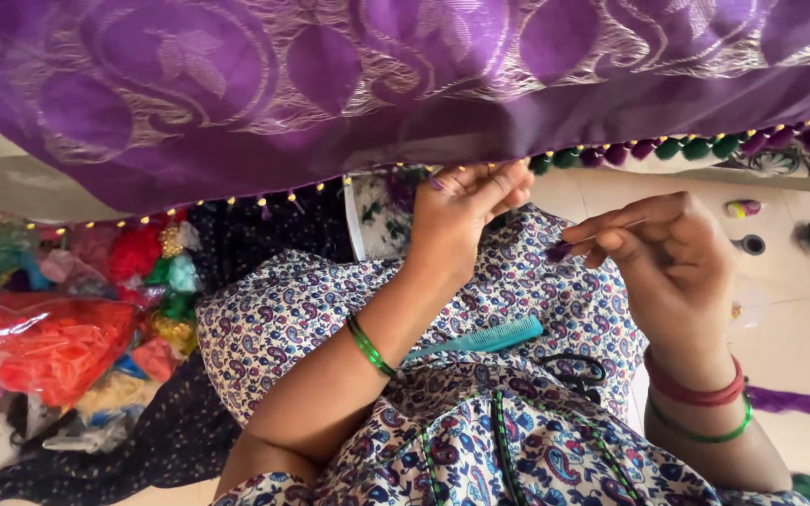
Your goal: Applying and securing decorative purple and green tassels to the edge of a purple fabric garment using a needle and thread.
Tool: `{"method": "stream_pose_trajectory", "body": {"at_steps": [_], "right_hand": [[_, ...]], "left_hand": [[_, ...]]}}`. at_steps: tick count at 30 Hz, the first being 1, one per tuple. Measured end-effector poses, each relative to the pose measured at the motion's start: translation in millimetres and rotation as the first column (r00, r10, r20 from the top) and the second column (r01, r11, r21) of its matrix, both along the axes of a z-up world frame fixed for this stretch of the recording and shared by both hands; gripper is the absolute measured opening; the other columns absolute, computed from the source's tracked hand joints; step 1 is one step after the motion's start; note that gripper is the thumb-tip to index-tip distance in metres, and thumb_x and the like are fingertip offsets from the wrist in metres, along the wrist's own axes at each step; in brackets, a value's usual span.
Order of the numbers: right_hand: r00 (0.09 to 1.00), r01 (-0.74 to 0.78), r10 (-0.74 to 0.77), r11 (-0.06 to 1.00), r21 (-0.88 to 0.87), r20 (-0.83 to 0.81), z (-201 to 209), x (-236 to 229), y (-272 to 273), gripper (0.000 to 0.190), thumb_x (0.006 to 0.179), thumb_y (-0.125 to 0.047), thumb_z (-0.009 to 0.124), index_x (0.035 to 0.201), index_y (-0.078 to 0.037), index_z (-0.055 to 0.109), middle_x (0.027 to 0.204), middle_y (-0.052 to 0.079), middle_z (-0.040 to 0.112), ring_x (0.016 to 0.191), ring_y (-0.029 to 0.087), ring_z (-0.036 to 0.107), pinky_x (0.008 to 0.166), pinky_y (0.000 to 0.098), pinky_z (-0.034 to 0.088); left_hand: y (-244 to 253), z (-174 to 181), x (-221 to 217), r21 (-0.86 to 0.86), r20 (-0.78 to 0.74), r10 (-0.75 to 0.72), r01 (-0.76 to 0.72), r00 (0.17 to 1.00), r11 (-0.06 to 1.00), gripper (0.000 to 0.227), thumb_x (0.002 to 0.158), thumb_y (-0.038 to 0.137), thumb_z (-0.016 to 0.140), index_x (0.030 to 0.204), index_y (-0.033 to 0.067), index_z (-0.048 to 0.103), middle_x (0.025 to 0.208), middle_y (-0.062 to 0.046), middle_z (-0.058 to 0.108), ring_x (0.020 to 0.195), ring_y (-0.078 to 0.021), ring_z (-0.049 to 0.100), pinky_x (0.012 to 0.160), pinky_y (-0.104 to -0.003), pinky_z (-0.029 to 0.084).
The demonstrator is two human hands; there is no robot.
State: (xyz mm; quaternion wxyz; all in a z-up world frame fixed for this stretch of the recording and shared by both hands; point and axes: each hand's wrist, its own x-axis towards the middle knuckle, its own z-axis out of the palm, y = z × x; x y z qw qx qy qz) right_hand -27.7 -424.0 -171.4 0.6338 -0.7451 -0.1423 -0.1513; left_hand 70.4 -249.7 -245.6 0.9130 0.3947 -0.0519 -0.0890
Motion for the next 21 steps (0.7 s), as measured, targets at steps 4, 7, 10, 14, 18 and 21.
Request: {"method": "stream_pose_trajectory", "body": {"at_steps": [4,7,10,14,18,21], "right_hand": [[1.000,-0.002,0.002,1.000,0.004,-0.019,4.6,2.1,8.3,0.007,0.106,0.008,0.055,0.112,0.005,0.053,0.110,0.022,0.072,0.099,0.019,0.072,0.089,0.0299,0.061],[1.000,0.002,-0.003,0.999,-0.042,-0.031,2.6,3.3,10.3,0.005,0.106,0.008,0.056,0.111,0.006,0.055,0.108,0.021,0.073,0.096,0.018,0.071,0.086,0.0283,0.060],[1.000,-0.003,0.002,0.999,-0.050,-0.028,0.7,3.6,13.3,0.004,0.108,0.007,0.057,0.111,0.006,0.055,0.109,0.021,0.073,0.089,0.016,0.070,0.085,0.0278,0.058],[0.999,-0.014,0.013,0.999,-0.048,-0.033,0.3,5.0,19.1,0.005,0.108,0.007,0.057,0.111,0.006,0.055,0.109,0.021,0.073,0.096,0.017,0.070,0.085,0.0275,0.058],[0.998,-0.015,0.012,0.998,-0.060,-0.057,0.0,5.2,24.3,0.005,0.105,0.007,0.056,0.109,0.006,0.054,0.107,0.020,0.073,0.094,0.017,0.071,0.084,0.0279,0.059],[0.997,-0.017,0.012,0.998,-0.061,-0.077,-1.3,4.2,24.8,0.005,0.105,0.008,0.056,0.109,0.006,0.055,0.108,0.021,0.073,0.093,0.017,0.071,0.085,0.0286,0.060]], "left_hand": [[6.3,-6.7,-3.6,0.080,0.054,0.012,-0.016,0.998,0.997,0.014,0.099,0.008,0.075,0.107,-0.0026,0.071,0.099,-0.009,0.072,0.091,-0.0177,0.068,0.087,-0.033,0.058],[16.9,17.8,-11.6,0.185,0.185,-0.027,-0.008,0.982,0.983,0.028,0.089,0.006,0.075,0.115,0.0041,0.067,0.112,-0.004,0.071,0.103,-0.0144,0.068,0.096,-0.030,0.056],[27.3,25.3,-17.2,0.088,0.177,0.081,-0.097,0.981,0.991,0.041,0.078,0.004,0.080,0.114,0.0092,0.061,0.115,0.001,0.066,0.110,-0.0105,0.064,0.096,-0.030,0.057],[45.2,9.5,-11.4,0.138,0.244,0.065,-0.100,0.968,0.985,0.020,0.096,0.005,0.077,0.114,-0.0014,0.069,0.114,-0.008,0.072,0.107,-0.0158,0.067,0.100,-0.032,0.055],[45.6,7.2,-10.6,0.106,0.153,0.086,-0.103,0.985,0.989,0.017,0.097,0.009,0.074,0.111,-0.0013,0.073,0.107,-0.009,0.075,0.097,-0.0137,0.070,0.092,-0.032,0.059],[44.3,7.4,-13.9,0.097,0.155,0.067,-0.083,0.986,0.992,0.019,0.095,0.010,0.075,0.111,0.0001,0.073,0.107,-0.006,0.075,0.098,-0.0119,0.070,0.091,-0.031,0.060]]}}
